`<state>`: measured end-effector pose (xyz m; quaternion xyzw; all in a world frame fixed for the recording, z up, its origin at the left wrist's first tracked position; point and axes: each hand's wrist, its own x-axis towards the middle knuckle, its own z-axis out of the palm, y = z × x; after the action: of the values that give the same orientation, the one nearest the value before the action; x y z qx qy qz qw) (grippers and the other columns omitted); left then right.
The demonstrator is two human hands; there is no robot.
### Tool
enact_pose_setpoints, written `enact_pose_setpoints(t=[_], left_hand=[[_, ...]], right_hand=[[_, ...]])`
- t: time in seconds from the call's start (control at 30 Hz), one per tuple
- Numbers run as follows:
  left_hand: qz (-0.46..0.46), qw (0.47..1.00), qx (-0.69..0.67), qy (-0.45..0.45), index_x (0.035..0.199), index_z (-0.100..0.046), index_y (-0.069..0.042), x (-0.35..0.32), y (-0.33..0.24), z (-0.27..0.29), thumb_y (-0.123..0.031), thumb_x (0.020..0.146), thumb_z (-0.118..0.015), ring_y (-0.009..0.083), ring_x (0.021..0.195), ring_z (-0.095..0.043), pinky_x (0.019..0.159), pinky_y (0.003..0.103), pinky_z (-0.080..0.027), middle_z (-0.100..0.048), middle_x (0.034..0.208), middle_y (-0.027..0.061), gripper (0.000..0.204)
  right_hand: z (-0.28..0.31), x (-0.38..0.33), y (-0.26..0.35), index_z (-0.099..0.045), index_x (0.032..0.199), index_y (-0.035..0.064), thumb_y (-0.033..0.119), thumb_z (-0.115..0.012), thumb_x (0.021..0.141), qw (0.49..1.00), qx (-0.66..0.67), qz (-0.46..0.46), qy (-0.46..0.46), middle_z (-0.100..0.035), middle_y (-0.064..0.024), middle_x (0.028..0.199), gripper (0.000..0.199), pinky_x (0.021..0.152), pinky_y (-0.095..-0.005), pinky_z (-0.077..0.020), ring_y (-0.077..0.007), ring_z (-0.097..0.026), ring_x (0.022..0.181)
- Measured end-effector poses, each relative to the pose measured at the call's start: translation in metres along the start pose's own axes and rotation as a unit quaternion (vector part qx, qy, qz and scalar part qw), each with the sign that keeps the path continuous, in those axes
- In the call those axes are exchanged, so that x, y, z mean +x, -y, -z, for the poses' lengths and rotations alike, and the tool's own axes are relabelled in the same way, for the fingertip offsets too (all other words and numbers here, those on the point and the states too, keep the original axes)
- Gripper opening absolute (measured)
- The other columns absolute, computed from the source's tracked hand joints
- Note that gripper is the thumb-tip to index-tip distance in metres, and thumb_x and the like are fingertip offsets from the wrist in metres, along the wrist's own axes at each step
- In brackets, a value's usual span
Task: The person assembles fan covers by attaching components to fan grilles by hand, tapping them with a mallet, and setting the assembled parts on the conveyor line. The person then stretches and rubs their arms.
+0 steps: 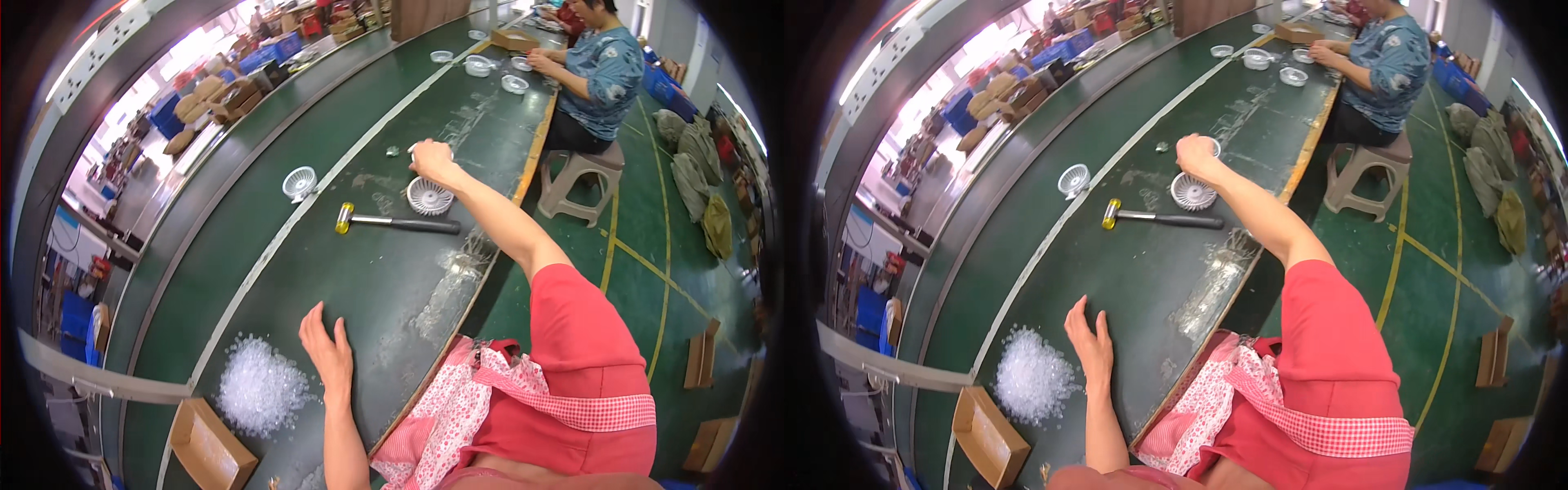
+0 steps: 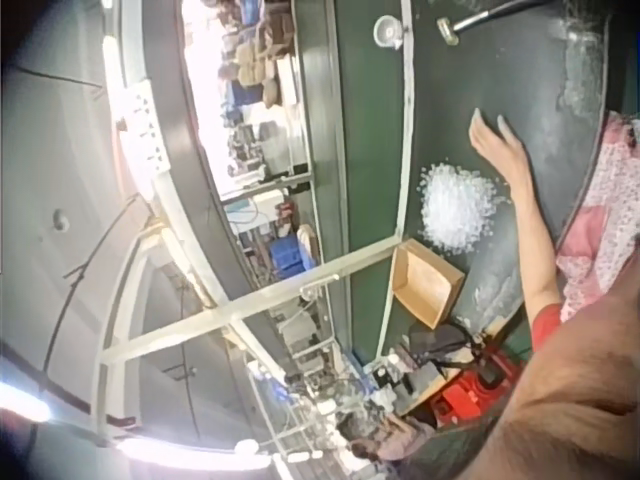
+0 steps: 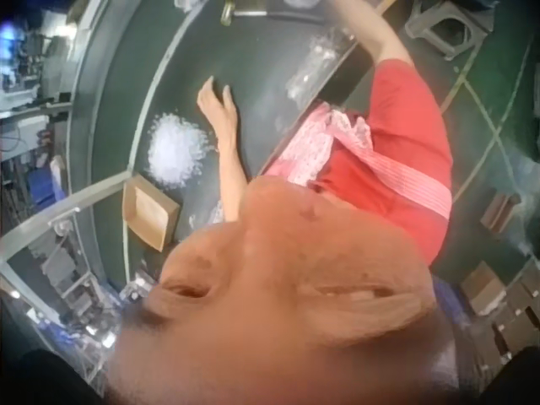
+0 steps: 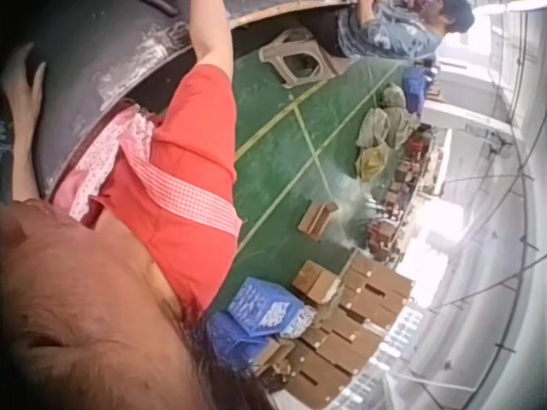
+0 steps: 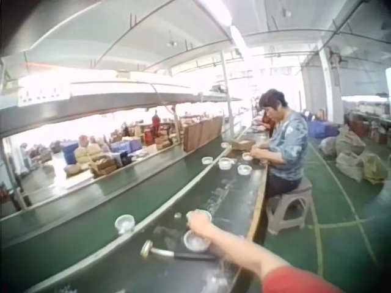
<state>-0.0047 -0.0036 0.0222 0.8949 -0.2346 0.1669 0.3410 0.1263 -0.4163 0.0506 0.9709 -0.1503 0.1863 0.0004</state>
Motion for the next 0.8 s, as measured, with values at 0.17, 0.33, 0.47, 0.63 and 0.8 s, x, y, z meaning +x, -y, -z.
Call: enact_pose_setpoints(t=[0.17,0.33,0.47,0.63,0.8], left_hand=[[0.055,0.997,-0.055,-0.007,0.134,-0.051,-0.001,0.000,-0.004,0.003,-0.007,0.092,-0.063,0.0340,0.125,-0.048,0.106,0.043,-0.038,-0.055,0.131,0.0177,0.044],[0.102,0.977,-0.161,-0.095,0.135,-0.051,-0.001,0.006,-0.010,0.009,-0.001,0.094,-0.059,0.0334,0.126,-0.050,0.106,0.043,-0.039,-0.056,0.133,0.0181,0.042],[-0.091,0.984,0.042,-0.150,0.128,-0.056,-0.003,0.010,-0.009,0.016,0.004,0.090,-0.058,0.0353,0.126,-0.050,0.108,0.047,-0.037,-0.056,0.132,0.0151,0.039],[-0.172,0.981,0.088,-0.001,0.114,-0.062,-0.005,0.008,0.004,0.006,0.001,0.088,-0.061,0.0310,0.111,-0.058,0.104,0.044,-0.040,-0.063,0.114,0.0126,0.026],[-0.123,0.989,0.077,-0.004,0.110,-0.063,-0.006,0.010,-0.001,0.004,0.000,0.084,-0.066,0.0306,0.101,-0.059,0.090,0.042,-0.043,-0.062,0.106,0.0113,0.027]], right_hand=[[0.001,-0.003,0.000,-0.071,0.073,0.0040,0.009,-0.063,0.076,0.988,0.075,0.078,-0.106,-0.070,-0.0187,0.081,0.010,0.064,-0.0460,-0.0570,-0.0351,-0.071,0.076],[0.042,-0.048,0.091,-0.061,0.088,0.0048,0.014,-0.064,0.084,0.907,0.256,0.261,-0.208,-0.063,-0.0139,0.093,0.010,0.064,-0.0474,-0.0541,-0.0341,-0.066,0.074],[0.044,-0.094,0.147,-0.060,0.102,0.0030,0.000,-0.056,0.083,0.840,0.383,0.383,-0.027,-0.061,-0.0128,0.110,0.019,0.078,-0.0429,-0.0528,-0.0346,-0.063,0.095],[0.026,-0.120,0.187,-0.061,0.100,0.0027,0.000,-0.064,0.077,0.800,0.381,0.448,0.115,-0.063,-0.0137,0.106,0.023,0.086,-0.0455,-0.0502,-0.0358,-0.061,0.103],[0.016,-0.131,0.201,-0.060,0.102,0.0027,0.000,-0.069,0.074,0.777,0.427,0.448,0.116,-0.062,-0.0127,0.111,0.030,0.096,-0.0420,-0.0451,-0.0337,-0.057,0.112]])
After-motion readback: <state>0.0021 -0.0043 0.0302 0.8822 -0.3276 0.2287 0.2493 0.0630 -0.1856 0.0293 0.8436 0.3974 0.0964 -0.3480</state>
